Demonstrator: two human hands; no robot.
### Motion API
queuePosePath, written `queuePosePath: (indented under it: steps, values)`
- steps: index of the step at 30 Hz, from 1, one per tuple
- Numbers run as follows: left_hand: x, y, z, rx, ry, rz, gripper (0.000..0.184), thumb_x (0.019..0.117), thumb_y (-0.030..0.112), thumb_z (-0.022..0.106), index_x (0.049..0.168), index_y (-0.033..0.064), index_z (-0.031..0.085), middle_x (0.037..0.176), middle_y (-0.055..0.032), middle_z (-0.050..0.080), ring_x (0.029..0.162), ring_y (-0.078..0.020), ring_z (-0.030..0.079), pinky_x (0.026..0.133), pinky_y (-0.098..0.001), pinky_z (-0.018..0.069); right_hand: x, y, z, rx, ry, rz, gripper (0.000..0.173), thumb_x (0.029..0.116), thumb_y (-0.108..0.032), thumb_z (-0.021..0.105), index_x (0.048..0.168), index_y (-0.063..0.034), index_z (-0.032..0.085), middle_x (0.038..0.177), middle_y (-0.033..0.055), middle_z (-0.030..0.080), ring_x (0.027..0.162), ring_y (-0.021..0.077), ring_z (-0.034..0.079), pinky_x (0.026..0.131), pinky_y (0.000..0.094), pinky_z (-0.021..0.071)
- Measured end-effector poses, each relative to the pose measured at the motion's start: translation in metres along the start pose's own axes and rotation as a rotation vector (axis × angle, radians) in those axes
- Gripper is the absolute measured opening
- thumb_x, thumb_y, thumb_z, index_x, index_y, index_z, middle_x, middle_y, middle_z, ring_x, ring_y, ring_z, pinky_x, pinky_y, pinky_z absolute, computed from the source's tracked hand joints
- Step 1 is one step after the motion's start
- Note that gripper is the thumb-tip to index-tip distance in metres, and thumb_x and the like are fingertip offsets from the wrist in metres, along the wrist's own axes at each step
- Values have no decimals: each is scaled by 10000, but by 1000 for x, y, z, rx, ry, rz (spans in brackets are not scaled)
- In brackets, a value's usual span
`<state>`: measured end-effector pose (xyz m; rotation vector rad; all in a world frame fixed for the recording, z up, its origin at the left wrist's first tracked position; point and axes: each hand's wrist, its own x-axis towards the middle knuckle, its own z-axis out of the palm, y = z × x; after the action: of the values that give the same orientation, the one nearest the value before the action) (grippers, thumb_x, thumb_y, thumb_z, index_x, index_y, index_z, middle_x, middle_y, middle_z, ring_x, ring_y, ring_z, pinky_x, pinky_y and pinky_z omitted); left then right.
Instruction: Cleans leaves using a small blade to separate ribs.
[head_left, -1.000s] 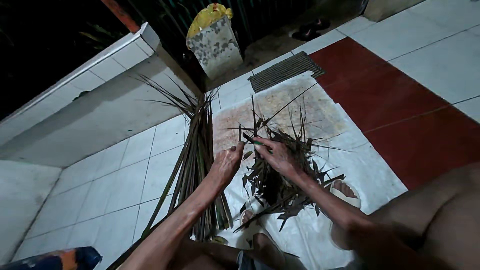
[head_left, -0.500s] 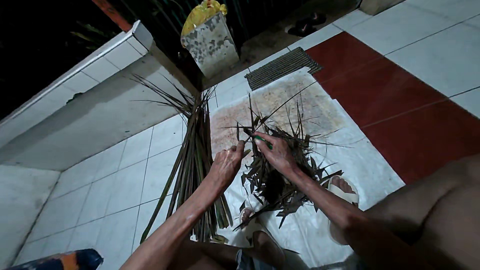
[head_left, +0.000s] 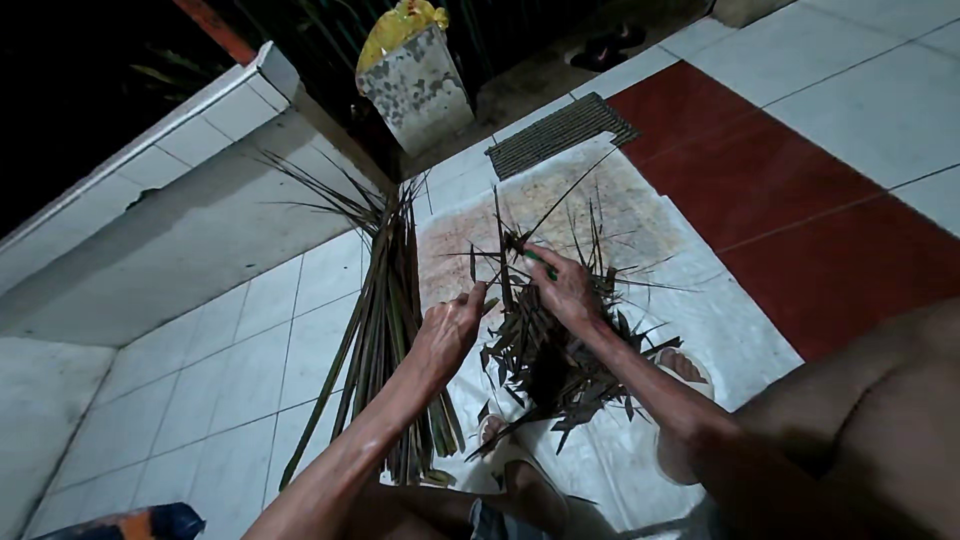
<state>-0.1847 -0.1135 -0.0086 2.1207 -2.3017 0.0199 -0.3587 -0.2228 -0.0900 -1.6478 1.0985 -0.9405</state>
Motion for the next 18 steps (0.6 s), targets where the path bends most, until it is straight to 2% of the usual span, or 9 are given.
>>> queuePosePath:
  steps: [2, 6, 7, 10, 11, 14, 16, 18]
  values:
    - [-2, 0, 1, 3, 11, 17, 311, 1038, 91, 509, 1312, 16, 636, 799, -178, 696, 662, -363, 701, 617, -513, 575, 3, 5, -10, 36, -7, 7, 364, 1074, -343, 540, 1399, -215, 644, 1131, 117, 733, 891, 273, 706, 782, 531, 565]
    - [-5, -1, 2, 7, 11, 51, 303, 1037, 103, 505, 1296, 37, 649, 768, -162, 688, 639, -349, 696, 597, -503, 572, 6, 21, -27, 86, -12, 100, 379, 1070, -426, 526, 1411, -285, 616, 884, 125, 667, 634, 269, 584, 557, 479, 498]
    - [-6, -1, 1, 1, -3, 53, 309, 1039, 105, 500, 1305, 44, 646, 772, -160, 687, 645, -348, 695, 604, -504, 573, 11, 27, -32, 99, -10, 115, 385, 1071, -432, 525, 1409, -273, 614, 878, 125, 665, 632, 264, 579, 554, 470, 496]
    - [-10, -2, -3, -23, -25, 41, 329, 1051, 120, 491, 1335, 58, 646, 801, -160, 703, 660, -347, 700, 622, -507, 579, 52, 54, -36, 179, 51, 129, 389, 1066, -363, 536, 1385, -170, 647, 975, 108, 713, 773, 218, 647, 734, 453, 544]
    - [-11, -3, -4, -32, -32, 35, 330, 1054, 122, 487, 1334, 57, 649, 818, -164, 711, 669, -348, 705, 631, -511, 582, 63, 62, -39, 200, 72, 126, 391, 1065, -352, 539, 1380, -147, 649, 986, 115, 712, 781, 214, 645, 746, 446, 542]
    - [-14, -13, -8, -61, -21, 26, 331, 1059, 133, 479, 1326, 67, 664, 824, -157, 718, 676, -338, 709, 641, -515, 586, 88, 75, -57, 231, 84, 142, 395, 1069, -338, 543, 1394, -133, 632, 969, 108, 689, 745, 185, 603, 701, 402, 520]
    - [-16, -21, -13, -77, -21, 21, 333, 1070, 146, 469, 1336, 87, 661, 820, -147, 717, 675, -325, 706, 646, -512, 585, 103, 81, -70, 229, 87, 152, 390, 1073, -321, 539, 1401, -130, 626, 921, 89, 663, 665, 158, 554, 615, 358, 487]
    - [-18, -28, -17, -93, -13, 33, 337, 1068, 145, 473, 1340, 92, 664, 826, -145, 724, 678, -323, 710, 650, -516, 589, 116, 87, -82, 240, 108, 186, 382, 1070, -312, 543, 1401, -139, 625, 920, 72, 653, 641, 135, 522, 586, 329, 455]
